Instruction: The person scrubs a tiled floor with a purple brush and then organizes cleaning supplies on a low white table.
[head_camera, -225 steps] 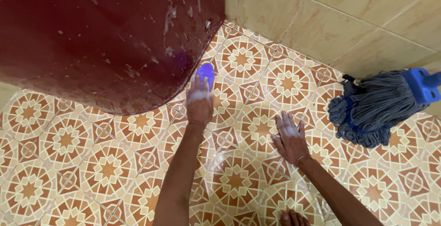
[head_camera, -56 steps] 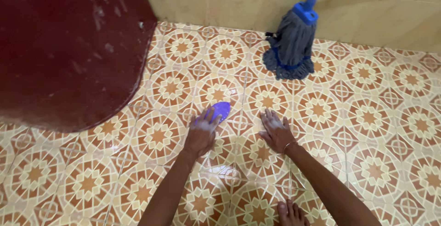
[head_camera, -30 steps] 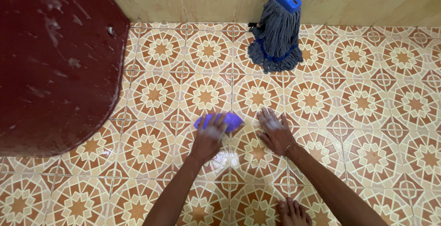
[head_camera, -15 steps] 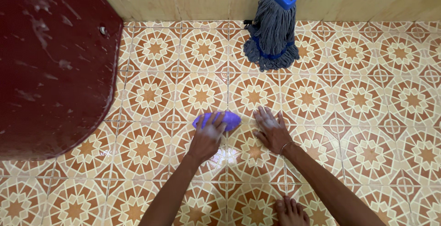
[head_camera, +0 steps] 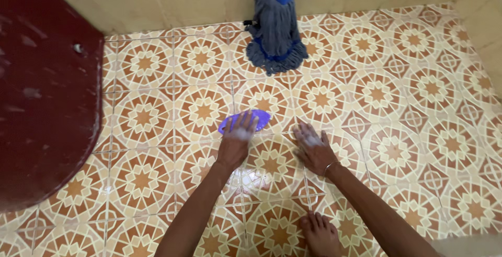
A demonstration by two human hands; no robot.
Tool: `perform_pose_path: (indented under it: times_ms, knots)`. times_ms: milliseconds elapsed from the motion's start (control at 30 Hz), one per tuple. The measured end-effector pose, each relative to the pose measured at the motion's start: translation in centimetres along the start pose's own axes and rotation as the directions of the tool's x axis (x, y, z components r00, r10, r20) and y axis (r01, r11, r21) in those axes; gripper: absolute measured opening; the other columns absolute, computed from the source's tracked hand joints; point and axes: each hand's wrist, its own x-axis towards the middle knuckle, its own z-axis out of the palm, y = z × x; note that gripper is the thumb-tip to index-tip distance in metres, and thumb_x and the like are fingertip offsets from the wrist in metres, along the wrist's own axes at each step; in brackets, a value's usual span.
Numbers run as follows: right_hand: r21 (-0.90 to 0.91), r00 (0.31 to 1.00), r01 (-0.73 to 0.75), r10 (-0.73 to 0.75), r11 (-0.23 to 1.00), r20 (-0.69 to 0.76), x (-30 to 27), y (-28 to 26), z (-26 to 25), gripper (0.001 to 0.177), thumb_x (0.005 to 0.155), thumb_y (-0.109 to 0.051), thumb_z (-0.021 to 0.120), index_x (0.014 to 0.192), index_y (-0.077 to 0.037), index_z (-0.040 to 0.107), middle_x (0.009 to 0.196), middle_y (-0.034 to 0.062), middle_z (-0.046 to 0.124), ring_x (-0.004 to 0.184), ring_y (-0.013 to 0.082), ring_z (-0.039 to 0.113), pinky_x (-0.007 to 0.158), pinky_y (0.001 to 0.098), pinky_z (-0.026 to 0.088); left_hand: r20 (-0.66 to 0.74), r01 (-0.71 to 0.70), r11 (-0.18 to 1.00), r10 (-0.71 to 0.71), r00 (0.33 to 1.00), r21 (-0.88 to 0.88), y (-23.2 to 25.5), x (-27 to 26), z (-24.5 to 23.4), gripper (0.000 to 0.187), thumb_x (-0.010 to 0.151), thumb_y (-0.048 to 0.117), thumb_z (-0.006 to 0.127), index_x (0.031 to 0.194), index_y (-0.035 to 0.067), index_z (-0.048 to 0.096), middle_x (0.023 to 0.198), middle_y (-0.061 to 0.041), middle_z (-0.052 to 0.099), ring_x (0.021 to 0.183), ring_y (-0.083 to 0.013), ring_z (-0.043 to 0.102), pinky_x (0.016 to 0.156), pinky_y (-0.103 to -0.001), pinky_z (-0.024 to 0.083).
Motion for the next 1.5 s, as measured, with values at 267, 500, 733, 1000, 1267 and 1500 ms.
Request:
perform_pose_path:
  times_ms: [267, 500, 733, 1000, 1267, 1500]
  knots:
    - [-0.02, 0.997, -0.083, 0.083, 0.996, -0.007, -3.0, 2.4, -0.4, 0.074, 0.097, -0.041, 0.053, 0.158, -0.012, 0.023, 0.165, 0.0189, 0.023, 0.152, 0.0408, 0.025, 0.114, 0.0669, 0.023, 0.032, -0.178, 0.98, 0.181, 0.983, -0.091, 0.4, 1.1, 0.5, 0.067, 0.087, 0.004, 0.054, 0.153, 0.004, 0.042, 0.161, -0.017, 0.039, 0.148, -0.0355, 0.037, 0.122, -0.053, 0.024]
    - [0.005, 0.993, -0.114, 0.114, 0.993, 0.005, -4.5, 2.7, -0.2, 0.075, 0.096, -0.044, 0.054, 0.158, -0.013, 0.024, 0.165, 0.0172, 0.023, 0.153, 0.0388, 0.023, 0.116, 0.0663, 0.02, -0.042, -0.125, 0.991, 0.124, 0.991, -0.04, 3.3, 3.3, 1.5, 0.068, 0.087, 0.008, 0.055, 0.153, 0.007, 0.04, 0.162, -0.014, 0.04, 0.15, -0.0325, 0.036, 0.121, -0.055, 0.025]
    - [0.023, 0.987, -0.162, 0.161, 0.987, 0.023, -4.9, 2.4, -0.8, 0.072, 0.098, -0.044, 0.051, 0.159, -0.016, 0.024, 0.167, 0.0158, 0.022, 0.153, 0.0384, 0.024, 0.117, 0.0669, 0.017, -0.007, -0.081, 0.993, 0.08, 0.997, -0.085, 5.1, 5.9, 2.1, 0.072, 0.082, 0.007, 0.056, 0.153, 0.006, 0.041, 0.159, -0.015, 0.04, 0.146, -0.0327, 0.037, 0.119, -0.056, 0.025]
    - [-0.025, 0.996, -0.074, 0.073, 0.997, -0.056, -5.1, 3.0, 0.0, 0.072, 0.101, -0.046, 0.046, 0.159, -0.011, 0.024, 0.166, 0.0199, 0.022, 0.152, 0.0403, 0.022, 0.116, 0.0661, 0.014, -0.031, -0.327, 0.944, 0.325, 0.945, -0.049, 4.8, 1.5, 3.0, 0.068, 0.086, 0.003, 0.054, 0.153, 0.011, 0.046, 0.159, -0.012, 0.045, 0.147, -0.0305, 0.042, 0.119, -0.054, 0.028]
    - [-0.071, 0.992, -0.103, 0.097, 0.992, -0.081, -4.5, 2.5, 0.0, 0.07, 0.1, -0.044, 0.046, 0.158, -0.009, 0.028, 0.165, 0.0205, 0.026, 0.151, 0.0397, 0.026, 0.116, 0.0655, 0.018, -0.141, -0.21, 0.973, 0.196, 0.971, -0.095, 4.9, 6.6, 2.7, 0.06, 0.091, 0.008, 0.058, 0.15, 0.014, 0.051, 0.156, -0.012, 0.049, 0.144, -0.0309, 0.045, 0.117, -0.053, 0.032]
    - [-0.105, 0.99, -0.122, 0.113, 0.987, -0.088, -4.3, 2.1, -0.1, 0.07, 0.1, -0.044, 0.045, 0.159, -0.009, 0.027, 0.164, 0.0211, 0.027, 0.149, 0.0399, 0.029, 0.116, 0.0651, 0.02, -0.145, -0.339, 0.94, 0.33, 0.933, -0.04, 5.4, 5.0, 2.4, 0.058, 0.087, 0.009, 0.062, 0.142, 0.024, 0.062, 0.15, -0.007, 0.055, 0.135, -0.0263, 0.051, 0.109, -0.052, 0.038]
